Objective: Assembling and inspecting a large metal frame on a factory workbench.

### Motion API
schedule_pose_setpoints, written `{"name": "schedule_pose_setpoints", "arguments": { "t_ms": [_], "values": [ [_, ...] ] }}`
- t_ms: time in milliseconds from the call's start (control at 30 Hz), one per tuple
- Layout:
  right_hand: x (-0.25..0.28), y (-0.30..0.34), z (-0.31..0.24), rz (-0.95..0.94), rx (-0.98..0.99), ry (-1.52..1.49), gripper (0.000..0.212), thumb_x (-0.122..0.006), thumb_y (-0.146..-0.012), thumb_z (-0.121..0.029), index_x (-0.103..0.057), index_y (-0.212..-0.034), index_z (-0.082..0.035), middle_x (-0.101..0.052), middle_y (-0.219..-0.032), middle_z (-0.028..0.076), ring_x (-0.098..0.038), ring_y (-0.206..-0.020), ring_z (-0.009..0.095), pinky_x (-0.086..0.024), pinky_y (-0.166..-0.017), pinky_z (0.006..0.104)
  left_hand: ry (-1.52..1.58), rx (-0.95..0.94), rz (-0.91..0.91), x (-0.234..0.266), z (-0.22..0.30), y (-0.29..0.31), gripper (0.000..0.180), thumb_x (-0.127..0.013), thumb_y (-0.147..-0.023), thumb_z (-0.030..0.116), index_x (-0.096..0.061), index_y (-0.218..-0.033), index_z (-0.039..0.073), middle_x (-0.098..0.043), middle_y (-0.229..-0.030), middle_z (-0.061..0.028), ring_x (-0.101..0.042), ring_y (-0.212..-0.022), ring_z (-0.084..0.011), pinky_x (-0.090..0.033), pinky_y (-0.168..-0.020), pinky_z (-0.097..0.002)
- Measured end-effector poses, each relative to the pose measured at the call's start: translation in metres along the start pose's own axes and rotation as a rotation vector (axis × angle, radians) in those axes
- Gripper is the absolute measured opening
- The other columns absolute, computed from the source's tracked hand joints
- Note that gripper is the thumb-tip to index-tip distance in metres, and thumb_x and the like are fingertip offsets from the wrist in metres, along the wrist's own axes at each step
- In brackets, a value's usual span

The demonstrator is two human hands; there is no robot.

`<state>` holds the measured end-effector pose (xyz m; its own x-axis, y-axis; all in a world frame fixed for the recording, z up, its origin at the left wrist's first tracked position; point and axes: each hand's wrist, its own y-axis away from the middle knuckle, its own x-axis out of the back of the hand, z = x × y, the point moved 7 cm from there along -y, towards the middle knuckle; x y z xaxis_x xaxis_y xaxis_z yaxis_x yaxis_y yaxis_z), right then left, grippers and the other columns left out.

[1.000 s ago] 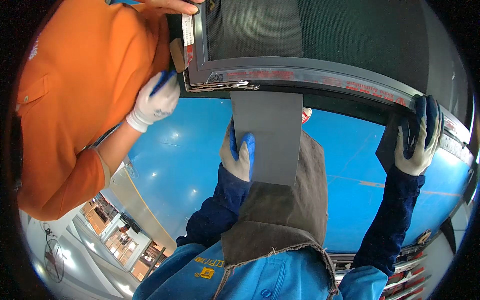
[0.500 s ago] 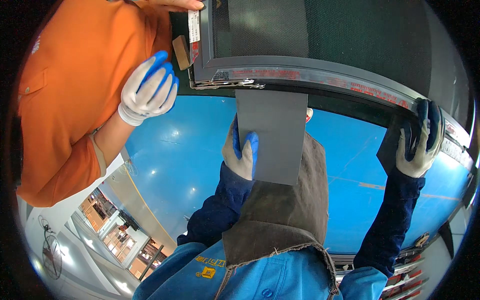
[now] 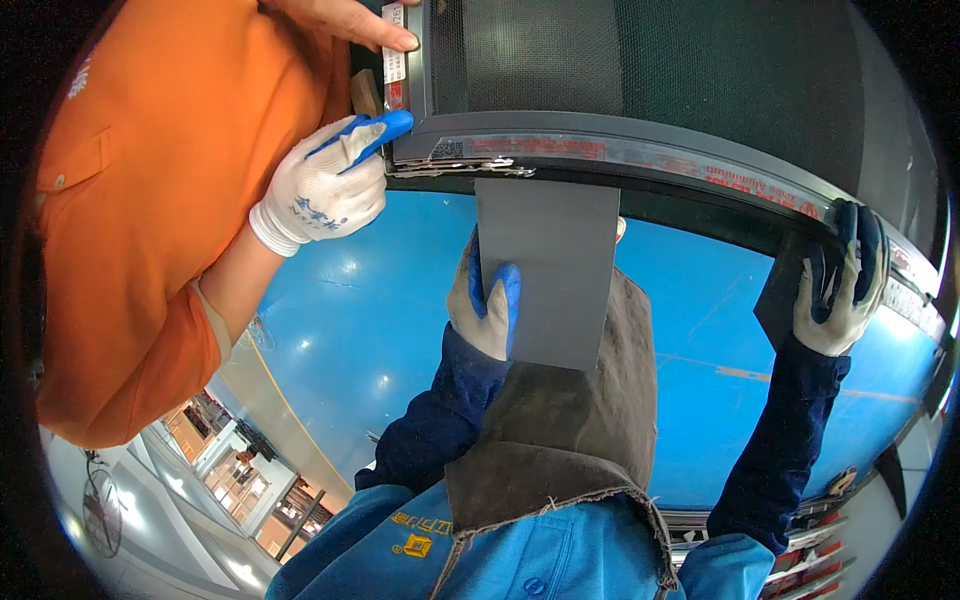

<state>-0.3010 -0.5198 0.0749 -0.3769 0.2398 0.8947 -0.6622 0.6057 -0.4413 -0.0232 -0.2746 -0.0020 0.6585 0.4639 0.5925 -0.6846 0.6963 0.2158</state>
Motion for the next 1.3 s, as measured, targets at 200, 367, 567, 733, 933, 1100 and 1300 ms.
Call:
{"name": "schedule_pose_setpoints", "arguments": {
  "t_ms": [200,367,567,733,933,1100,1300],
  "values": [
    [0.000,0.001,0.004,0.014,0.005,-0.005,0.052,-0.070,-0.076,-0.007,-0.055,-0.126,-0.008,-0.051,-0.135,0.017,-0.048,-0.126,0.036,-0.036,-0.109,0.0481,0.075,0.034,-0.030,0.000,0.006,-0.003,0.066,-0.050,-0.093,0.049,-0.041,-0.136,0.000,-0.051,-0.130,-0.0230,-0.057,-0.110,-0.0389,-0.050,-0.090,-0.0403],
    [0.000,0.003,0.008,0.019,0.012,-0.001,0.050,-0.070,-0.076,-0.007,-0.056,-0.124,-0.008,-0.052,-0.135,0.017,-0.049,-0.125,0.036,-0.036,-0.108,0.0482,0.096,0.001,-0.019,-0.002,0.007,-0.002,0.063,-0.051,-0.093,0.046,-0.044,-0.135,0.000,-0.051,-0.131,-0.0221,-0.057,-0.111,-0.0381,-0.049,-0.091,-0.0397],
    [-0.002,0.009,0.015,0.002,0.000,0.025,0.048,-0.070,-0.076,-0.006,-0.056,-0.122,-0.008,-0.052,-0.134,0.017,-0.049,-0.125,0.036,-0.037,-0.108,0.0483,0.087,0.040,-0.030,-0.006,0.005,0.000,0.062,-0.050,-0.094,0.045,-0.043,-0.135,-0.001,-0.052,-0.131,-0.0226,-0.057,-0.112,-0.0380,-0.048,-0.092,-0.0384],
    [-0.002,0.008,0.015,-0.013,0.007,0.005,0.049,-0.070,-0.075,-0.006,-0.057,-0.122,-0.008,-0.052,-0.134,0.017,-0.049,-0.125,0.035,-0.037,-0.108,0.0481,0.068,0.051,-0.033,-0.006,0.003,0.001,0.062,-0.051,-0.094,0.045,-0.043,-0.135,-0.002,-0.051,-0.131,-0.0227,-0.057,-0.112,-0.0381,-0.048,-0.093,-0.0383],
    [0.000,0.000,0.008,-0.016,0.059,-0.024,0.050,-0.067,-0.079,-0.003,-0.054,-0.127,-0.006,-0.054,-0.133,0.016,-0.050,-0.124,0.034,-0.037,-0.108,0.0456,0.086,0.048,-0.027,-0.002,0.000,-0.001,0.063,-0.051,-0.093,0.045,-0.044,-0.134,-0.002,-0.051,-0.131,-0.0231,-0.056,-0.113,-0.0393,-0.048,-0.093,-0.0391],
    [0.001,0.004,0.009,-0.009,0.059,-0.004,0.050,-0.066,-0.080,-0.002,-0.053,-0.128,-0.005,-0.054,-0.133,0.016,-0.050,-0.124,0.034,-0.036,-0.108,0.0450,0.097,0.075,-0.046,-0.003,0.002,-0.001,0.064,-0.051,-0.092,0.046,-0.044,-0.134,-0.002,-0.051,-0.132,-0.0233,-0.056,-0.113,-0.0394,-0.048,-0.092,-0.0393],
    [0.001,0.000,0.007,-0.028,0.038,-0.021,0.050,-0.066,-0.079,-0.001,-0.053,-0.128,-0.005,-0.055,-0.133,0.016,-0.050,-0.124,0.034,-0.036,-0.108,0.0453,0.101,0.108,-0.042,-0.001,-0.003,-0.001,0.064,-0.051,-0.092,0.047,-0.044,-0.134,-0.002,-0.051,-0.132,-0.0235,-0.056,-0.112,-0.0396,-0.049,-0.092,-0.0396]
  ]
}}
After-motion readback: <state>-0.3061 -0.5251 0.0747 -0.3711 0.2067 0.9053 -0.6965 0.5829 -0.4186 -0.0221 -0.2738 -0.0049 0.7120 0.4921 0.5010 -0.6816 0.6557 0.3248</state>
